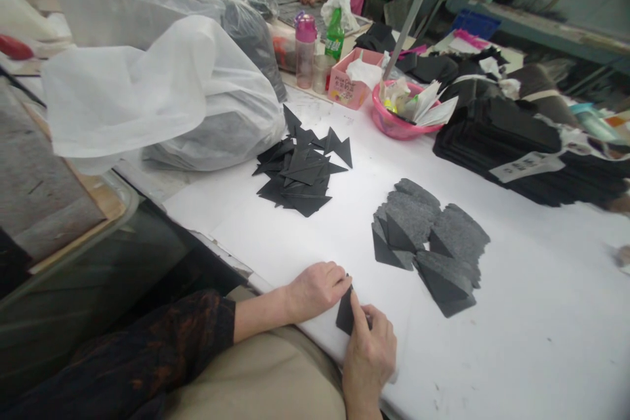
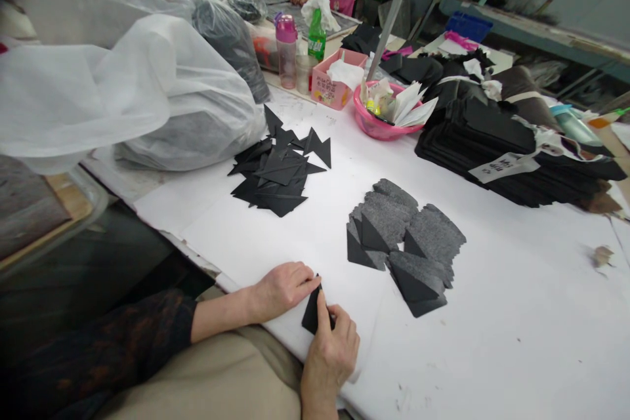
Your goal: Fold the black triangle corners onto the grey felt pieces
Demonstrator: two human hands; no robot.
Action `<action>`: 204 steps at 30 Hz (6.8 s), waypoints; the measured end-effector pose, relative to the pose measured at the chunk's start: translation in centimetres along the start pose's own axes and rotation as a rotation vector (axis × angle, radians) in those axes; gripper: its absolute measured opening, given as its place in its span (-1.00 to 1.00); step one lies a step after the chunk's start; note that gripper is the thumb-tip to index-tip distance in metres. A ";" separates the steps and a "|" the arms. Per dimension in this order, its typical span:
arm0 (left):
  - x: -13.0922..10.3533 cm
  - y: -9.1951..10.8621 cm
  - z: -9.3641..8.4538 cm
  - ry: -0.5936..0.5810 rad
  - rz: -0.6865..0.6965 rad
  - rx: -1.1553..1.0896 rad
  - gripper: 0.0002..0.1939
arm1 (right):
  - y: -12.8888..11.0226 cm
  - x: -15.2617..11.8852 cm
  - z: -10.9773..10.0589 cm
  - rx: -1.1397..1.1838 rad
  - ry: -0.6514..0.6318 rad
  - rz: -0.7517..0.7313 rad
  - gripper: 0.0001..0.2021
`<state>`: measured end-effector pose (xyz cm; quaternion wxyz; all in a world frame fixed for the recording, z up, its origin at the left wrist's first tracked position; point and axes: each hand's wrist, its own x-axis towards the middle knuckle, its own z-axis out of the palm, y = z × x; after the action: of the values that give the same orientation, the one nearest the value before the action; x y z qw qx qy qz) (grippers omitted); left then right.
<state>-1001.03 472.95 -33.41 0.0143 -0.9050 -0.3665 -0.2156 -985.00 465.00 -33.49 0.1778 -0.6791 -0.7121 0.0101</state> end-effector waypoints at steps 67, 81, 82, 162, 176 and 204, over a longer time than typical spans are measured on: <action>0.1 -1.0 -1.3 -0.112 0.221 0.046 -0.74 | 0.7 -0.9 -0.2 -0.036 0.141 -0.064 -0.69; 0.2 -0.8 -1.7 -0.121 0.292 -0.012 -0.73 | 1.8 -1.7 -0.8 0.163 0.176 -0.048 -0.83; 0.2 -0.8 -1.7 -0.123 0.293 -0.014 -0.73 | 1.9 -1.8 -0.9 0.168 0.176 -0.045 -0.84; 0.7 3.8 -2.0 -0.182 0.379 -0.098 -0.80 | 2.7 -5.0 -2.8 0.093 0.156 0.074 -0.87; 0.8 3.8 -1.6 -0.199 0.407 -0.163 -0.79 | 2.8 -5.1 -2.8 0.094 0.162 0.025 -0.85; 0.6 3.9 -1.8 -0.167 0.443 -0.084 -0.77 | 3.1 -6.0 -2.9 0.057 0.178 0.075 -0.81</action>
<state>-998.69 470.14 -31.00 -0.0069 -0.9778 -0.1497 -0.1467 -981.17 458.72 -33.01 0.2591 -0.6981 -0.6671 -0.0232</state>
